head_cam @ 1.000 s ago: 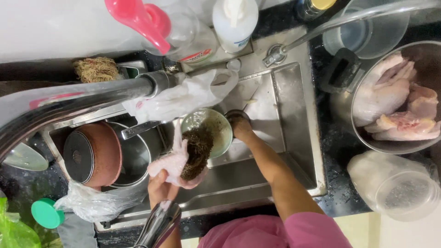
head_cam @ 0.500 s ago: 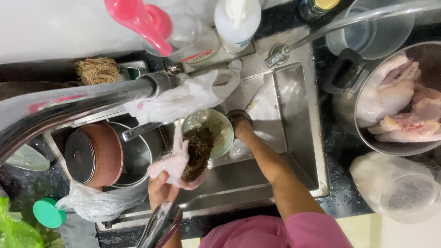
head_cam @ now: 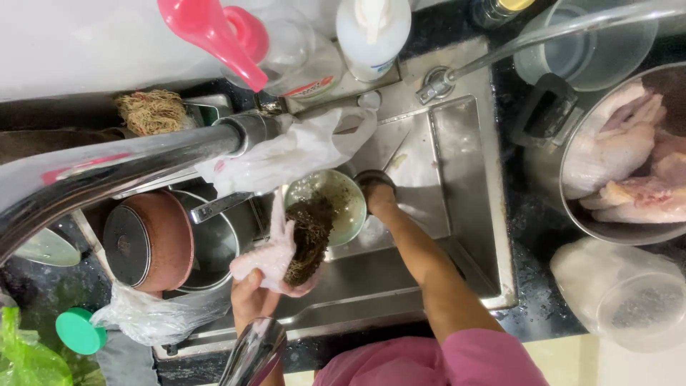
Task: The person cleans out the kitchen sink drain filter and handles raw chicken pieces.
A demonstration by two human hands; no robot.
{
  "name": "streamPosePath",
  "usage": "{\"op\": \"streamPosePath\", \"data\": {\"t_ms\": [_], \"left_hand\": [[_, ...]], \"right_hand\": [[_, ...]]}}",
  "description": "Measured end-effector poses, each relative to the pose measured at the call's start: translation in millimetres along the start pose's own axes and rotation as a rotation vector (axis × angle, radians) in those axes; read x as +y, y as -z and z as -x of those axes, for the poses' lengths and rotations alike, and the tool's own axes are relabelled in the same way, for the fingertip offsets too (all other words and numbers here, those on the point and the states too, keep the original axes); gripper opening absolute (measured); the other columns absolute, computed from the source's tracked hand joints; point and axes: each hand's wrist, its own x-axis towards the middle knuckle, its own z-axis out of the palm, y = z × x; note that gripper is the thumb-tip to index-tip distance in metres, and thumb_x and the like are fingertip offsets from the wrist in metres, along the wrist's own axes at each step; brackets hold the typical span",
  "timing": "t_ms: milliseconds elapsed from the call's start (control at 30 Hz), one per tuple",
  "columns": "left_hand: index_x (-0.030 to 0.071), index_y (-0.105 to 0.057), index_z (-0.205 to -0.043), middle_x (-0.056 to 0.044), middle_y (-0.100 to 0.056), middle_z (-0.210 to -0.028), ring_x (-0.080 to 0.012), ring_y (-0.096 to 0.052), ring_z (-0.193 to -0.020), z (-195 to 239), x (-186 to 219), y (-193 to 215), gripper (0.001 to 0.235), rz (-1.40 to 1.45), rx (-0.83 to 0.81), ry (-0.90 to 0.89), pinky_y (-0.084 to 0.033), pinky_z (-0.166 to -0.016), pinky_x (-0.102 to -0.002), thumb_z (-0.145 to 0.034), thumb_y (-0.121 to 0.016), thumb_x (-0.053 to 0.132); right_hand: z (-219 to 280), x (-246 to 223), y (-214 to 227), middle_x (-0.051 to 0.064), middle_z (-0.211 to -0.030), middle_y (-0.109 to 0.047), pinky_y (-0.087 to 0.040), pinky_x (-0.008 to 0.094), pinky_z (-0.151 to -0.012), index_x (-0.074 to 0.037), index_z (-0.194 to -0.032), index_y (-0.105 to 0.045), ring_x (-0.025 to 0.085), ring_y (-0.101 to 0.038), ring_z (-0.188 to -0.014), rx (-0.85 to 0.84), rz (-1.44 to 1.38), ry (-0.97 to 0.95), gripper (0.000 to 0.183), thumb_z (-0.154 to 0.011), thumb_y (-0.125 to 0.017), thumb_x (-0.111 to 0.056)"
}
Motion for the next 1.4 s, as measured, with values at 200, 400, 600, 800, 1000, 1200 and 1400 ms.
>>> {"op": "streamPosePath", "data": {"t_ms": [200, 400, 600, 800, 1000, 1200, 1400], "left_hand": [[-0.010, -0.070, -0.127, -0.021, -0.076, -0.116, -0.0267, -0.075, -0.097, 1, 2, 1, 0.040, -0.058, -0.025, -0.054, -0.058, -0.092, -0.035, -0.101, -0.074, 0.020], [-0.010, -0.069, -0.123, -0.020, -0.075, -0.114, -0.0267, -0.074, -0.099, -3, 3, -11, 0.043, -0.091, 0.039, -0.061, -0.058, -0.091, -0.036, -0.095, -0.075, 0.022], [-0.013, -0.071, -0.123, -0.023, -0.075, -0.111, -0.0279, -0.074, -0.085, 5, 0, -3, 0.041, -0.067, -0.007, -0.061, -0.058, -0.083, -0.037, -0.098, -0.074, 0.021], [-0.008, -0.071, -0.113, -0.018, -0.074, -0.109, -0.0268, -0.071, -0.099, 9, 8, -35, 0.039, -0.193, 0.126, -0.120, -0.054, -0.095, -0.037, -0.094, -0.073, 0.025], [-0.014, -0.074, -0.109, -0.021, -0.077, -0.091, -0.0252, -0.072, -0.077, 25, 0, -12, 0.039, -0.062, 0.006, -0.088, -0.055, -0.076, -0.036, -0.104, -0.070, 0.024], [-0.006, -0.069, -0.123, -0.018, -0.074, -0.111, -0.0286, -0.073, -0.100, 17, 4, -37, 0.042, -0.109, 0.219, -0.060, -0.056, -0.098, -0.041, -0.093, -0.074, 0.024], [-0.006, -0.071, -0.125, -0.019, -0.075, -0.117, -0.0293, -0.073, -0.104, 18, -2, -10, 0.040, -0.053, 0.134, -0.067, -0.055, -0.097, -0.039, -0.093, -0.076, 0.018]], "right_hand": [[5, 3, 35, 0.017, -0.100, -0.075, -0.057, 0.046, -0.080, -0.010, -0.095, -0.079, 0.036, -0.072, -0.093, -0.051, 0.025, 0.198, 0.026, -0.089, -0.058, -0.025], [11, 33, 38, 0.016, -0.083, -0.075, -0.055, 0.049, -0.075, -0.005, -0.085, -0.078, 0.036, -0.071, -0.080, 0.030, -0.128, 0.136, 0.022, -0.092, -0.066, -0.022], [36, 44, 59, 0.010, -0.070, -0.070, -0.054, 0.032, -0.049, 0.002, -0.091, -0.070, 0.015, -0.065, -0.053, -0.073, -1.032, -0.091, 0.012, -0.087, -0.074, -0.009], [39, 48, 52, 0.011, -0.073, -0.071, -0.056, 0.033, -0.056, 0.004, -0.092, -0.073, 0.017, -0.066, -0.060, 0.019, -1.077, -0.026, 0.015, -0.094, -0.066, -0.009], [55, 26, 62, 0.020, -0.100, -0.070, -0.056, 0.046, -0.079, -0.004, -0.095, -0.074, 0.039, -0.069, -0.089, 0.390, -0.320, 0.266, 0.011, -0.085, -0.070, -0.007], [85, 4, 126, 0.021, -0.112, -0.066, -0.053, 0.048, -0.085, -0.008, -0.107, -0.073, 0.042, -0.065, -0.100, 0.741, -0.187, 0.131, 0.031, -0.076, -0.068, -0.003], [92, -2, 108, 0.017, -0.121, -0.065, -0.052, 0.049, -0.091, -0.009, -0.120, -0.070, 0.037, -0.064, -0.108, 0.260, -0.208, 0.240, 0.030, -0.090, -0.065, -0.010]]}}
